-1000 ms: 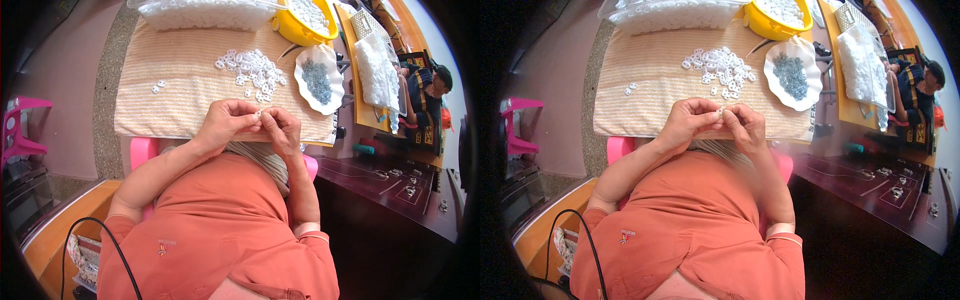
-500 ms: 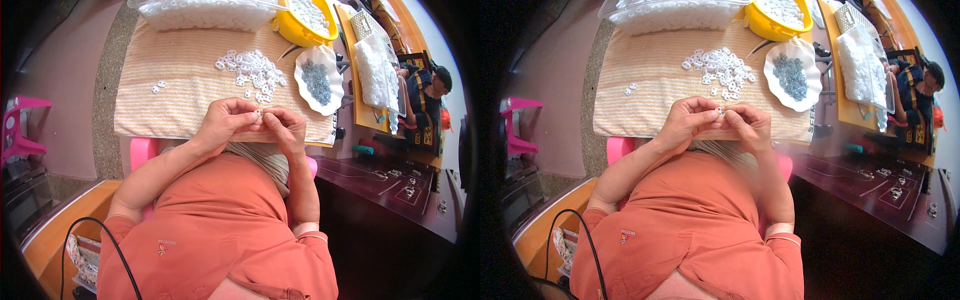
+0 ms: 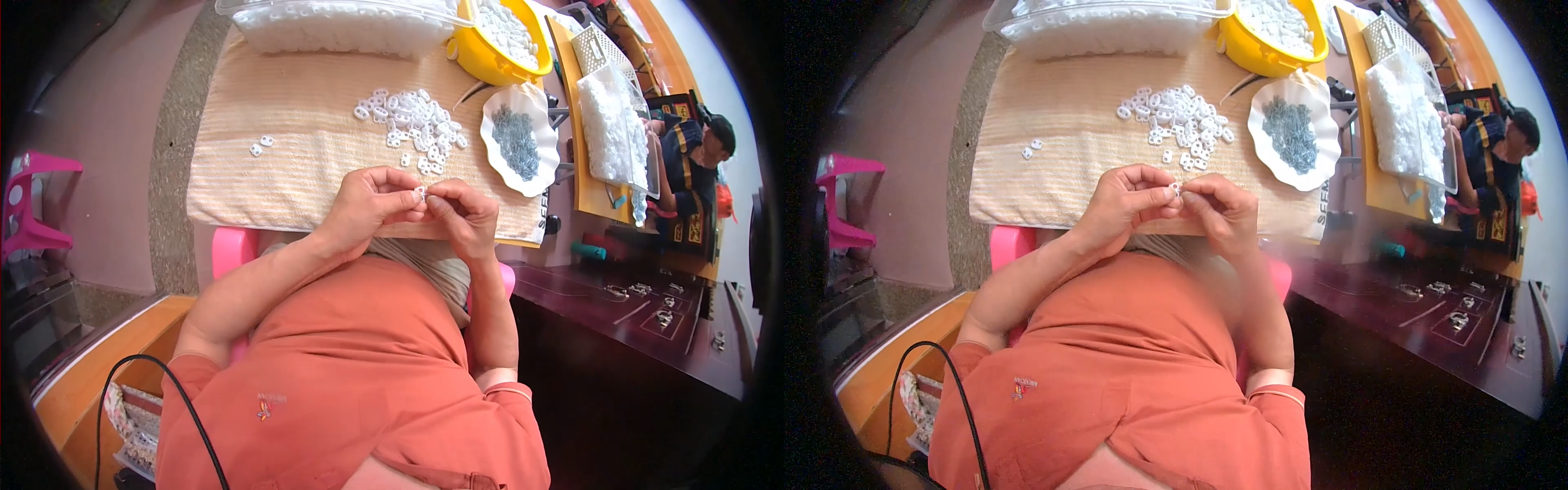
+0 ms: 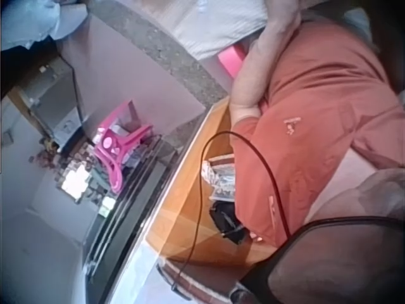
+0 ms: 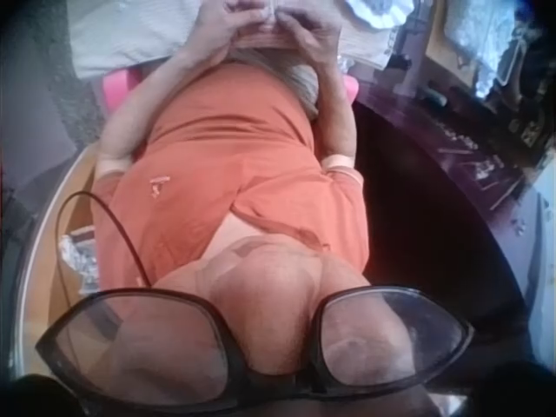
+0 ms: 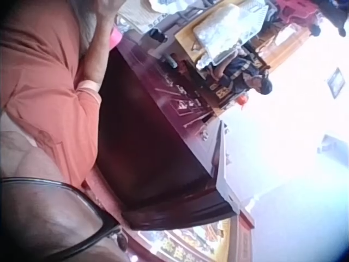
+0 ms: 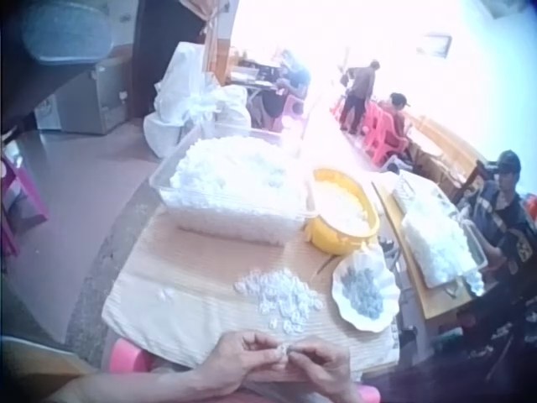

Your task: Sort and inspect small white plastic hardware components at a workbench.

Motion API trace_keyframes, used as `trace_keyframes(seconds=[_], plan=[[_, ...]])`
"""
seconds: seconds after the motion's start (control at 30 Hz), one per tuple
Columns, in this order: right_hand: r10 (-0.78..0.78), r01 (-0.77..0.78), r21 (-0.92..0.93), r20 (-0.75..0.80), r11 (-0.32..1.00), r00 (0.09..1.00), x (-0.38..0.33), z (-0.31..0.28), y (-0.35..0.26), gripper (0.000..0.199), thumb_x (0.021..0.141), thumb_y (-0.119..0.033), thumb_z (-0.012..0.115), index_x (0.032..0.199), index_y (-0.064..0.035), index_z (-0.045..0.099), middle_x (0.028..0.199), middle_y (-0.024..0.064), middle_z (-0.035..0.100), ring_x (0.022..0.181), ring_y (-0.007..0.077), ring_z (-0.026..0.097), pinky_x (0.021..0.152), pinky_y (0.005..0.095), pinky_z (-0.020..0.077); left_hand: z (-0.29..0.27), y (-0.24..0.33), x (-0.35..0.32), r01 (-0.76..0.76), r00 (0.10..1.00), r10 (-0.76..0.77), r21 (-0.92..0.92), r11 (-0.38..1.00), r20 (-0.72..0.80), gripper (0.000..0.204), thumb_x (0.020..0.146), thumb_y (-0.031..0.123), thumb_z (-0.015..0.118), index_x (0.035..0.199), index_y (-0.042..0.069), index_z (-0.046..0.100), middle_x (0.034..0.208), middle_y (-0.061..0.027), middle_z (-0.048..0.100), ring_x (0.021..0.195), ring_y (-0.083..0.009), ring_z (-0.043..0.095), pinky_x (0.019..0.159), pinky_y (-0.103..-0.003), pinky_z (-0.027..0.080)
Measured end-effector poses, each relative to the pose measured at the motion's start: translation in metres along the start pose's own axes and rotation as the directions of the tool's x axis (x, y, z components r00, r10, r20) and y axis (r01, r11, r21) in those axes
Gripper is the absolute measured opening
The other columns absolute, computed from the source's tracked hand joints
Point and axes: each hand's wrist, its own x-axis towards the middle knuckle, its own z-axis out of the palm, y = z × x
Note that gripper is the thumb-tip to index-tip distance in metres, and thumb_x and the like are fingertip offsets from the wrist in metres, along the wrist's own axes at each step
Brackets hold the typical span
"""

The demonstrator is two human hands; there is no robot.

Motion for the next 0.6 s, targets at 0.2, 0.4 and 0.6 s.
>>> trace_keyframes(seconds=[0.2,0.4,0.6], plan=[[0.003,-0.003,-0.016,-0.026,1.000,1.000,-0.002,0.002,-0.001,0.011,0.085,0.007,0.063,0.094,0.0024,0.066,0.088,0.0055,0.065,0.078,0.0100,0.062,0.066,0.0219,0.0503,0.000,0.000,-0.002,0.015,1.000,-0.015,-0.017,1.000,0.014,0.013,0.085,-0.002,0.063,0.097,-0.004,0.061,0.091,-0.0105,0.065,0.081,-0.0154,0.066,0.073,-0.025,0.058],[0.111,-0.114,0.071,0.035,0.991,0.993,0.006,-0.004,-0.015,0.010,0.087,0.003,0.063,0.096,0.0035,0.066,0.089,0.0062,0.065,0.077,0.0097,0.062,0.067,0.0220,0.0503,0.000,0.004,-0.003,-0.012,0.999,0.013,-0.022,1.000,0.042,0.014,0.085,-0.001,0.064,0.098,-0.004,0.060,0.091,-0.0104,0.065,0.081,-0.0163,0.066,0.074,-0.027,0.058],[0.119,-0.130,-0.273,-0.056,0.953,0.991,0.042,-0.015,-0.028,0.011,0.087,-0.002,0.066,0.096,0.0039,0.066,0.077,0.0021,0.063,0.062,0.0068,0.059,0.058,0.0190,0.0473,-0.001,0.005,-0.002,-0.035,0.999,0.036,-0.062,0.997,0.010,0.014,0.085,-0.001,0.064,0.098,-0.005,0.059,0.090,-0.0097,0.064,0.080,-0.0164,0.066,0.073,-0.028,0.058]])
